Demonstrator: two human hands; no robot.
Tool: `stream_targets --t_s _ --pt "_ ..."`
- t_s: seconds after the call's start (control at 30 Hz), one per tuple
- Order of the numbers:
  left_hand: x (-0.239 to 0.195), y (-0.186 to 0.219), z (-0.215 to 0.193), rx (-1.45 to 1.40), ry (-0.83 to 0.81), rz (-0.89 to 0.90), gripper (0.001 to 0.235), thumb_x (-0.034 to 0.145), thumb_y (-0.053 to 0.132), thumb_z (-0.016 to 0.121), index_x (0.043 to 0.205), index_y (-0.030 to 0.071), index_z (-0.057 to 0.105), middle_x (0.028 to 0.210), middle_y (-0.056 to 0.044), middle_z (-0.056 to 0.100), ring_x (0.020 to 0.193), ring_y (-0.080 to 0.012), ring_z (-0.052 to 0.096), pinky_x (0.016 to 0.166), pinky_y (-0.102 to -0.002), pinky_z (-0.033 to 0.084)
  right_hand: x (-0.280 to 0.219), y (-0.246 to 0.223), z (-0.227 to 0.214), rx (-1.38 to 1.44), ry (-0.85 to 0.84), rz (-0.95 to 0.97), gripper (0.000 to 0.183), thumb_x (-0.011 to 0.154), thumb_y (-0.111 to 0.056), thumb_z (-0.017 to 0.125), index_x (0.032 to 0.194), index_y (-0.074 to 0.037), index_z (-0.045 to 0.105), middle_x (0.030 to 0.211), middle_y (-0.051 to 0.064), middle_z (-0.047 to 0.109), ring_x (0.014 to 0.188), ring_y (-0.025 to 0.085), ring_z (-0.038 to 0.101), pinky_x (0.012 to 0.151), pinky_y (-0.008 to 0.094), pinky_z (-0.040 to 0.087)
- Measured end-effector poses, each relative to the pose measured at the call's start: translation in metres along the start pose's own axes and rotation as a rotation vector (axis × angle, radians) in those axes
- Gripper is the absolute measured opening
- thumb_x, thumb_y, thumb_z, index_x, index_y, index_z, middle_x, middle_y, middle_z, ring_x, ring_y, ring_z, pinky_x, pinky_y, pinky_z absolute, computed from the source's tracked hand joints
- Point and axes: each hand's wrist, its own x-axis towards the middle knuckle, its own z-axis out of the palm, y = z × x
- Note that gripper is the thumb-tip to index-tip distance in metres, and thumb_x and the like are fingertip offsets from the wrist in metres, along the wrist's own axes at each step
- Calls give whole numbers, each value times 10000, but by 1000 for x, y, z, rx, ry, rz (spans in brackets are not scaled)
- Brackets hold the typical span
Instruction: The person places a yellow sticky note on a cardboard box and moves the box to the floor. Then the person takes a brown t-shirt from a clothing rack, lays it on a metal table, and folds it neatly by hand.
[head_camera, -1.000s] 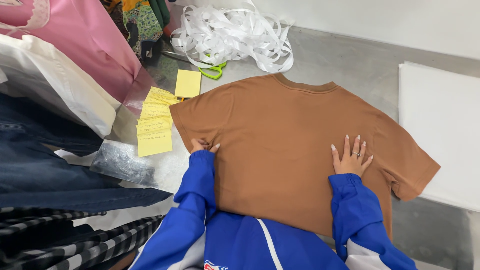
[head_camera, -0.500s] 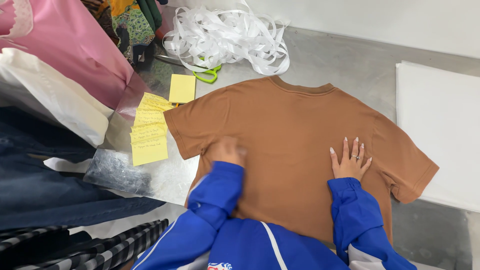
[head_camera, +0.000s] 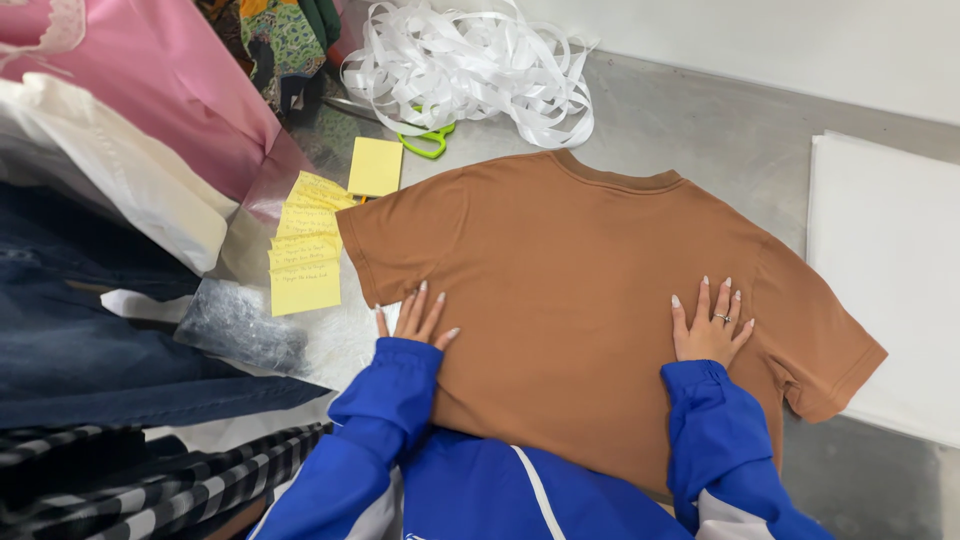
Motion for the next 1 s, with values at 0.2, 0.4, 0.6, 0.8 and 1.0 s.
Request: stream_targets --t_s 0.2,0.4,0.6,0.8,1.0 --pt "-8 -65 71 87 195 -165 580 1060 624 156 1604 424 133 1721 87 19 1569 -213 20 1181 -701 -37 0 -1 6 -18 25 18 730 1054 -777 85 1628 -334 174 1735 -7 39 1593 221 -11 1240 598 -26" --pt "-11 78 103 -7 57 193 697 1021 649 222 1624 337 64 1717 77 -15 1567 -124 -13 1230 -571 -1 0 0 0 -12 -7 -8 746 1046 -749 131 1640 -298 145 1727 42 48 1584 251 -15 1228 616 0" --pt "-87 74 46 -55 -31 54 693 1027 659 219 1622 374 10 1713 58 -85 1571 -201 -31 1231 -608 -15 -1 2 2 -18 6 -31 741 1057 -735 124 1641 -282 169 1729 45 47 1581 260 -8 1214 635 33" --pt "-100 -47 122 -4 298 -271 603 1037 621 266 1604 495 104 1692 65 170 1540 -272 177 1148 -746 61 -2 1 5 -21 34 -21 726 1070 -733 99 1637 -289 190 1737 20 24 1586 259 -17 1213 642 32" --pt "-94 -28 127 78 526 -368 533 1058 489 379 1571 347 346 1729 -90 159 1554 -335 211 1174 -712 130 3 6 14 -29 49 -25 731 1068 -740 104 1639 -291 195 1737 24 30 1588 259 -24 1212 642 13"
